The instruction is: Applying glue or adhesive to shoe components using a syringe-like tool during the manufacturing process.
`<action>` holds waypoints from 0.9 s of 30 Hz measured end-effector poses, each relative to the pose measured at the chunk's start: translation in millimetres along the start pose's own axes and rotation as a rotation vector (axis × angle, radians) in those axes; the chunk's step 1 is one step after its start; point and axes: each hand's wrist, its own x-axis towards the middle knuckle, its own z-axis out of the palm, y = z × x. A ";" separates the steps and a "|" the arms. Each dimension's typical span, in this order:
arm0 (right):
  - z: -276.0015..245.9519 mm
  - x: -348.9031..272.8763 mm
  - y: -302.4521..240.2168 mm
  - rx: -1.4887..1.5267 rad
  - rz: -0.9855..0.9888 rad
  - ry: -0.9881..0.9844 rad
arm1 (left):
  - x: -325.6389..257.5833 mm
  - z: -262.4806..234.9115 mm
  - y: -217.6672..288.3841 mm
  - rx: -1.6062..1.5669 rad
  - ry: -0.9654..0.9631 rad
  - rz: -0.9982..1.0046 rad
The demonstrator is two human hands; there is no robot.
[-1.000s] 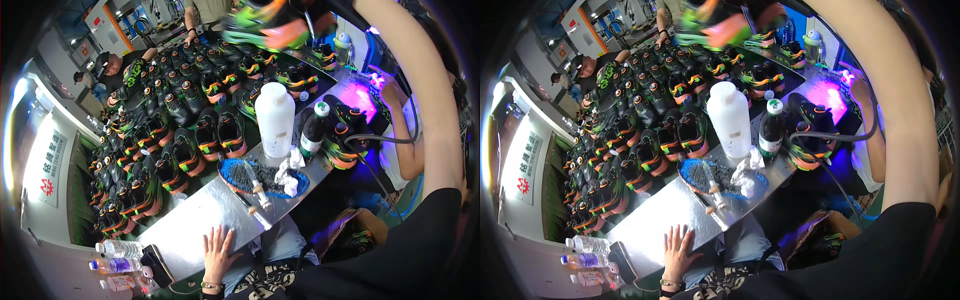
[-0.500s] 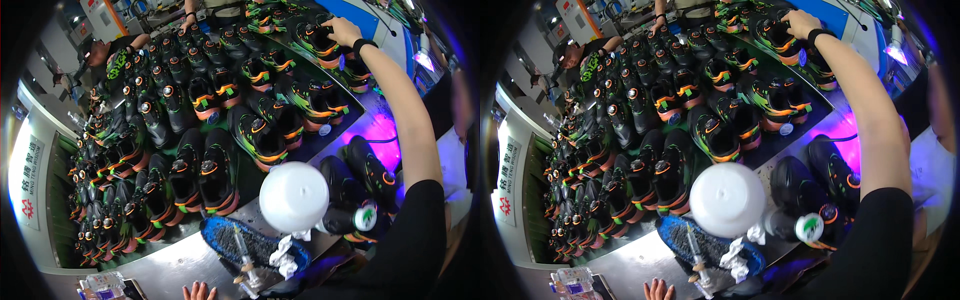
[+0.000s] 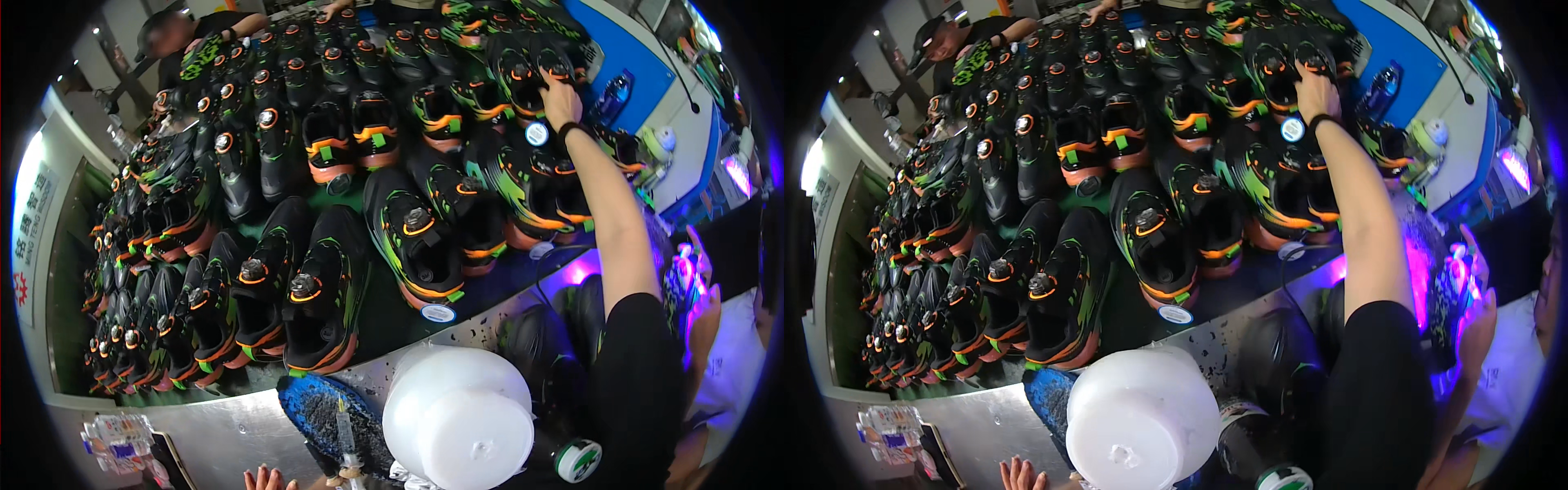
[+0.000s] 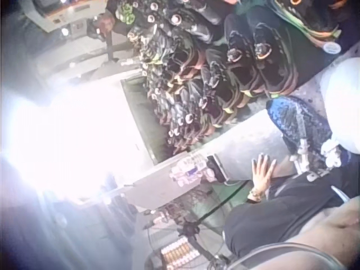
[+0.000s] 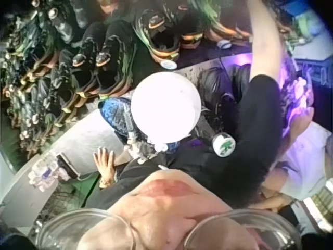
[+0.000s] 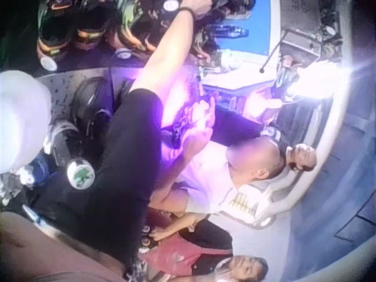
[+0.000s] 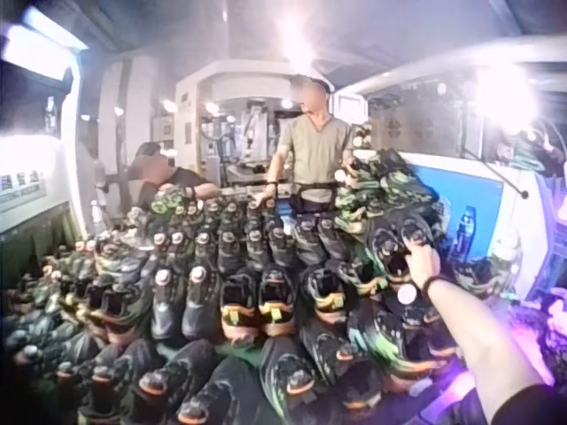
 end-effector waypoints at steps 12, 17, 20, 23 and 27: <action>-49.9 30.9 30.6 -0.007 -0.287 -0.576 | 8.7 -2.7 10.5 0.014 0.023 -0.054; -110.9 33.3 39.2 0.153 -0.383 -0.644 | 5.2 -0.8 12.1 0.031 0.022 -0.049; -172.6 41.5 43.0 0.304 -0.407 -0.769 | 0.3 3.0 7.7 -0.037 0.034 -0.032; -244.2 41.9 42.9 0.293 -0.378 -0.807 | -0.2 7.1 3.6 -0.067 0.037 -0.012; -328.4 34.6 53.6 0.330 -0.423 -0.696 | 1.0 26.0 1.3 0.047 0.111 0.032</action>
